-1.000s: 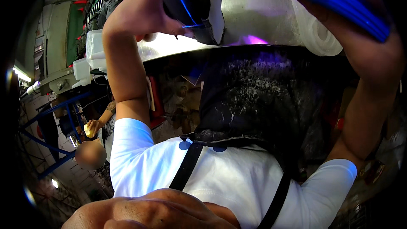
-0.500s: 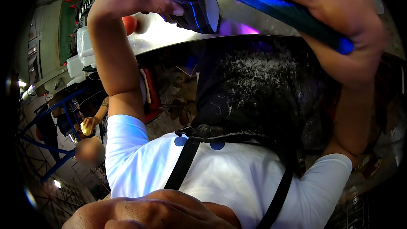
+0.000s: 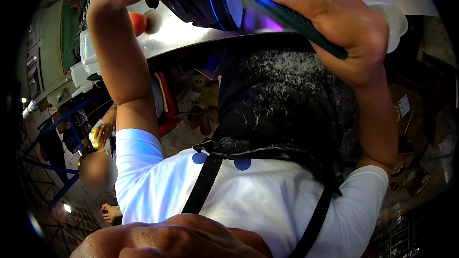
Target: The person applies blue adhesive to the edges of shoe uppers and soles using a handheld brush, dipping it into a container of liquid before brushing the perimeter of each component.
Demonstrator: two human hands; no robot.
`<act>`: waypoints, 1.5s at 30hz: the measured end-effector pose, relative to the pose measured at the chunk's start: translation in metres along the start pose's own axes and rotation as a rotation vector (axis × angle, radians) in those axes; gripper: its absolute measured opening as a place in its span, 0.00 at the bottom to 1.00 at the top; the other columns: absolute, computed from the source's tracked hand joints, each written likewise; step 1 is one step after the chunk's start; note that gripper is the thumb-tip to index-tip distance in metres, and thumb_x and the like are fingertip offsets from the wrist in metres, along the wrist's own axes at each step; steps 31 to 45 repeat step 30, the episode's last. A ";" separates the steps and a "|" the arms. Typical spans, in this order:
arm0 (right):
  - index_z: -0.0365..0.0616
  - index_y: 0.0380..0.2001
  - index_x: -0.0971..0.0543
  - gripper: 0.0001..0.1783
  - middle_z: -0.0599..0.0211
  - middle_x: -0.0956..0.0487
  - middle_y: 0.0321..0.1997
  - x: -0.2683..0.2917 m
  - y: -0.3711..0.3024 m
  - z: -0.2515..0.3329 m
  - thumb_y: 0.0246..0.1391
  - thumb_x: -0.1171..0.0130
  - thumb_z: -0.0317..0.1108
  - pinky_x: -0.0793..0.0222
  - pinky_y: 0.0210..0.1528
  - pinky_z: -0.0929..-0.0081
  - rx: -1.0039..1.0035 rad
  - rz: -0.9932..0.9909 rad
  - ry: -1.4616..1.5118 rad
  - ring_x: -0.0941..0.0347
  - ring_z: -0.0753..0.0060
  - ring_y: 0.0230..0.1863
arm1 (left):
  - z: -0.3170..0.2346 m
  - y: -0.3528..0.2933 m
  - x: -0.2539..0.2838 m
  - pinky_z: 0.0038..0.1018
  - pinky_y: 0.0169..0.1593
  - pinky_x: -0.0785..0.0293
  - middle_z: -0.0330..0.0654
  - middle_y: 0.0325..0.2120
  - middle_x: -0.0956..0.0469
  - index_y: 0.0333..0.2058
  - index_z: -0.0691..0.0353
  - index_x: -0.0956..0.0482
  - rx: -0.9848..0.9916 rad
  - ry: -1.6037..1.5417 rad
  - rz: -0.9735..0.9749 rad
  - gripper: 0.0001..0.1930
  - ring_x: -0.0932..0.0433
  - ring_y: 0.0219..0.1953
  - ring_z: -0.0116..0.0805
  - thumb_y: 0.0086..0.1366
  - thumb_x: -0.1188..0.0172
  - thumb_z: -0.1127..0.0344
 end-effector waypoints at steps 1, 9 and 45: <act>0.26 0.51 0.19 0.20 0.36 0.23 0.60 -0.005 -0.003 -0.003 0.53 0.38 0.17 0.27 0.63 0.61 0.013 -0.026 -0.007 0.23 0.46 0.61 | 0.003 0.001 0.000 0.37 0.61 0.24 0.54 0.54 0.24 0.67 0.71 0.44 -0.028 0.011 0.021 0.60 0.23 0.56 0.42 0.39 0.15 0.59; 0.24 0.48 0.18 0.23 0.36 0.22 0.58 -0.024 -0.010 -0.004 0.44 0.37 0.14 0.28 0.64 0.58 -0.036 -0.025 0.005 0.23 0.45 0.60 | 0.011 0.008 -0.002 0.38 0.62 0.25 0.56 0.55 0.25 0.66 0.73 0.44 -0.023 -0.133 0.027 0.60 0.24 0.56 0.46 0.40 0.14 0.57; 0.22 0.57 0.26 0.18 0.39 0.17 0.47 -0.023 -0.013 -0.021 0.65 0.44 0.20 0.17 0.53 0.60 -0.263 -0.177 0.550 0.16 0.52 0.46 | 0.027 0.003 -0.001 0.47 0.67 0.30 0.60 0.60 0.30 0.69 0.72 0.49 -0.019 -0.040 -0.042 0.70 0.28 0.62 0.54 0.35 0.14 0.44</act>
Point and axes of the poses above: each hand's wrist, its own y-axis towards the middle knuckle, its own x-axis out of the back of the hand, z = x × y, the point moved 2 cm from there along y, towards the middle knuckle
